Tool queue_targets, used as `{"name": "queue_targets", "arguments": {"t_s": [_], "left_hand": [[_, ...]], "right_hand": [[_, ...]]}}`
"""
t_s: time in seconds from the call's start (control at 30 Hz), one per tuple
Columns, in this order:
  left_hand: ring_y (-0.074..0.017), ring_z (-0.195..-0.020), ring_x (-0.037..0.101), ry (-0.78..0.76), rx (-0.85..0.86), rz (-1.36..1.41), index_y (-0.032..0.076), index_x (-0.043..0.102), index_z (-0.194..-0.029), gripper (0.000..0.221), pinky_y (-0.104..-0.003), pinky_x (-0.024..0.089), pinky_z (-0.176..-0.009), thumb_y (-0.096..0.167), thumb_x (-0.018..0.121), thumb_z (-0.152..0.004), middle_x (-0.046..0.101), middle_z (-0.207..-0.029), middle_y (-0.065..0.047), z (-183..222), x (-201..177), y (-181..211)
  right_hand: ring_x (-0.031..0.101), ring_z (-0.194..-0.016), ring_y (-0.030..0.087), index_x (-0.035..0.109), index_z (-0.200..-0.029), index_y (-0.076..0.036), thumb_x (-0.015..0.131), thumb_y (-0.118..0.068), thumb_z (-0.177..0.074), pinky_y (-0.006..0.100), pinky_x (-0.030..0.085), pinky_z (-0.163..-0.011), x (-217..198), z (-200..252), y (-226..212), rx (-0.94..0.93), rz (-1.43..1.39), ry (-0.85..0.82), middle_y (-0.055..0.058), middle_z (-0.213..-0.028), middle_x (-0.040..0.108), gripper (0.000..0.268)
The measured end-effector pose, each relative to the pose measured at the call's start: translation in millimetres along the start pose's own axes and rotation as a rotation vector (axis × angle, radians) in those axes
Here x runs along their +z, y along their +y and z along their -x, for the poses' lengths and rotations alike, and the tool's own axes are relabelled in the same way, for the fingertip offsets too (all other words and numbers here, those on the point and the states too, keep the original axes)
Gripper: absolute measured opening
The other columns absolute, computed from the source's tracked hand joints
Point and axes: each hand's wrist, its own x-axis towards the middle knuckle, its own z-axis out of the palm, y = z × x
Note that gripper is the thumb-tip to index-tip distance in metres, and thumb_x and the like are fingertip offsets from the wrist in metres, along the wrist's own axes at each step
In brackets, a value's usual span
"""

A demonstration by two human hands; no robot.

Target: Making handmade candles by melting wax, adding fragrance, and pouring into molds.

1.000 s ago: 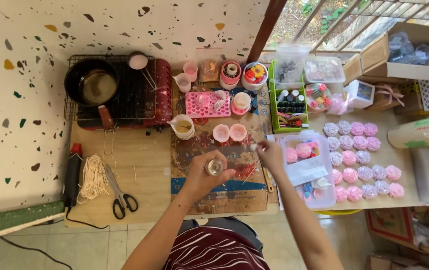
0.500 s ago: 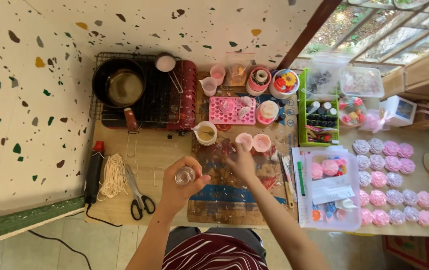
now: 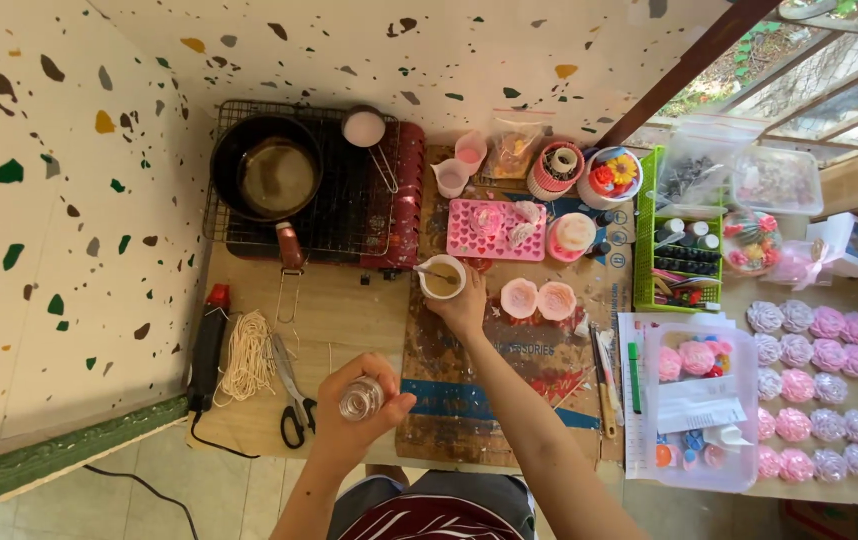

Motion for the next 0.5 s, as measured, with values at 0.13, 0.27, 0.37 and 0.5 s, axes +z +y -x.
{"name": "queue_targets", "arguments": {"t_s": [0.13, 0.27, 0.37, 0.5], "left_hand": [[-0.0077, -0.072, 0.057, -0.008, -0.010, 0.002, 0.008, 0.059, -0.082, 0.025, -0.022, 0.047, -0.064, 0.001, 0.083, -0.077, 0.061, -0.080, -0.001, -2, -2, 0], [-0.0075, -0.073, 0.057, -0.041, 0.006, 0.027, 0.008, 0.060, -0.082, 0.024, -0.023, 0.048, -0.065, 0.003, 0.082, -0.078, 0.061, -0.081, -0.001, -7, 3, -1], [-0.0079, -0.072, 0.057, -0.057, -0.016, 0.035, 0.008, 0.060, -0.082, 0.023, -0.024, 0.048, -0.064, 0.004, 0.083, -0.079, 0.061, -0.081, -0.001, -8, 9, 1], [-0.0078, -0.072, 0.055, -0.093, 0.000, 0.026, 0.009, 0.059, -0.083, 0.024, -0.024, 0.045, -0.063, 0.003, 0.083, -0.081, 0.060, -0.082, -0.001, -13, 18, 1]], "right_hand": [[0.053, -0.122, 0.038, 0.060, -0.127, -0.009, 0.094, -0.025, -0.053, 0.050, 0.043, -0.105, -4, 21, -11, -0.035, -0.001, 0.094, 0.013, -0.124, 0.060, 0.083], [0.056, -0.117, 0.036, 0.062, -0.128, -0.010, 0.093, -0.026, -0.058, 0.048, 0.045, -0.101, -11, 55, -13, -0.040, -0.009, 0.114, 0.012, -0.125, 0.062, 0.078], [0.056, -0.117, 0.037, 0.062, -0.126, -0.010, 0.093, -0.027, -0.057, 0.048, 0.045, -0.101, -11, 74, -10, -0.060, -0.010, 0.117, 0.013, -0.126, 0.062, 0.077], [0.055, -0.119, 0.038, 0.061, -0.129, -0.009, 0.096, -0.032, -0.059, 0.048, 0.046, -0.101, -23, 79, -21, -0.020, 0.007, 0.114, 0.015, -0.128, 0.061, 0.082]]}}
